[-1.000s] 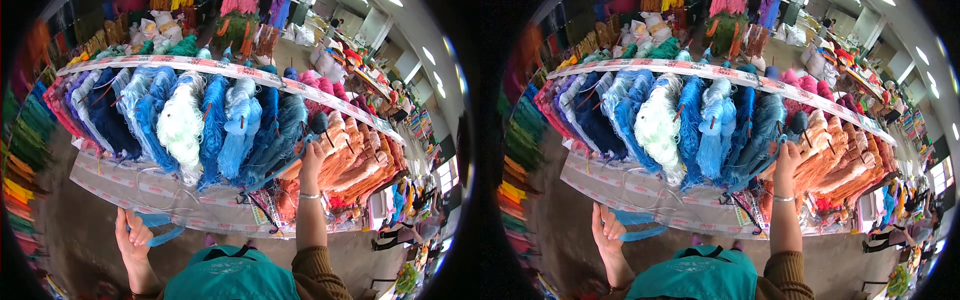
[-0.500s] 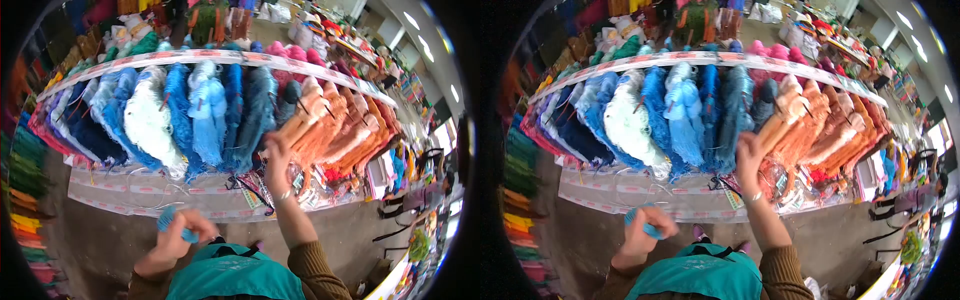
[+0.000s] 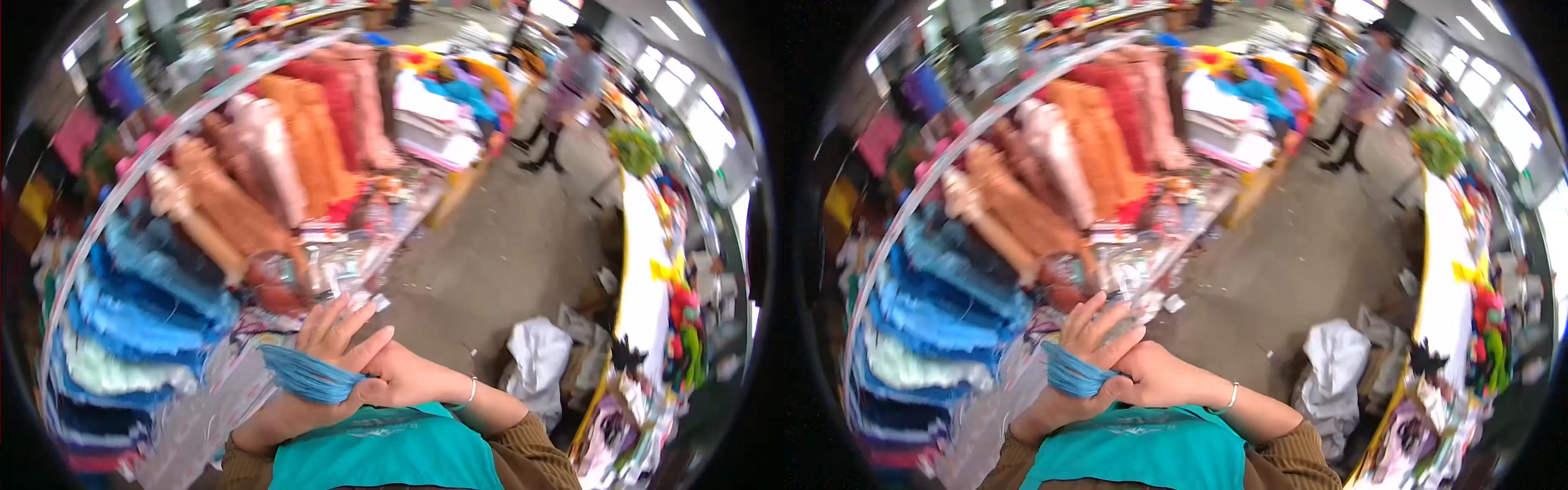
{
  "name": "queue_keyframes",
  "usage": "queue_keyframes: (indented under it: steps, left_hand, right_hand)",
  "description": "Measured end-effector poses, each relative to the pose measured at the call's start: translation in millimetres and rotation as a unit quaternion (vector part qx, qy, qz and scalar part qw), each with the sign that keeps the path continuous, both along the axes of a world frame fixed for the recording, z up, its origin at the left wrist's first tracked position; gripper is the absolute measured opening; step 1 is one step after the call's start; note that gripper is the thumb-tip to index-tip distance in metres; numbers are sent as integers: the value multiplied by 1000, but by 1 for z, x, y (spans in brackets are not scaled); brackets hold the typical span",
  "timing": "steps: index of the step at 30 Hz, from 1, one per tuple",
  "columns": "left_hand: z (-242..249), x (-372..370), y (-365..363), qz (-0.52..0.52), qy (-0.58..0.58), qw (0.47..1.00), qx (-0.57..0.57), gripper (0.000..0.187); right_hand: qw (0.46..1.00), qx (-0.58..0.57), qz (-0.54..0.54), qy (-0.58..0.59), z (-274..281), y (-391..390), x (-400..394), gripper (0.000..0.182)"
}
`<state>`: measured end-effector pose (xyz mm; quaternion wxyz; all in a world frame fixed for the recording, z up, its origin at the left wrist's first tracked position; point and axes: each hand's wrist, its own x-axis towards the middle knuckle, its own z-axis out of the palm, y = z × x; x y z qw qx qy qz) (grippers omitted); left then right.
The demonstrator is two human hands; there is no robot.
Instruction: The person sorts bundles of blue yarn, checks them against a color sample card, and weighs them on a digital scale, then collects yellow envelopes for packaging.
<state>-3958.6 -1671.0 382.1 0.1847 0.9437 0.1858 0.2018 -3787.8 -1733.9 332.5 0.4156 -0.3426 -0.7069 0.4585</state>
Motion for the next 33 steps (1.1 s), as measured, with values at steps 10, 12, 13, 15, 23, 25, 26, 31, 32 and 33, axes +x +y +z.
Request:
queue_keyframes:
  steps: [10,12,13,15,23,25,26,31,32,33]
  left_hand:
    - [-62,257,-15,-253,103,869,-412,35]
    - [-81,303,-2,-176,51,879,-441,20]
    - [-89,333,5,-169,7,879,-446,19]
    - [-83,398,19,-147,-67,860,-483,19]
    - [-69,697,47,-314,-96,816,-476,58]
    - [-63,777,38,-374,-109,818,-422,70]
    - [-57,817,29,-403,-123,815,-399,73]
    - [-84,991,-13,-475,-25,741,-474,50]
    - [-97,1021,-15,-462,58,726,-507,38]
    - [-110,1049,-17,-467,44,741,-481,28]
  right_hand:
    - [919,-81,-385,17,35,-114,271,15]
    - [900,-94,-425,-33,29,-120,321,15]
    - [893,-100,-437,-46,33,-123,347,14]
    - [875,-84,-475,-41,31,-124,404,14]
    - [774,-85,-624,-62,71,-123,638,14]
    - [760,-115,-637,-61,75,-122,686,14]
    - [752,-136,-642,-64,77,-123,711,14]
    - [751,-128,-642,-85,58,-122,835,14]
    - [757,-150,-636,-18,53,-121,861,12]
    - [741,-144,-649,-95,53,-124,889,12]
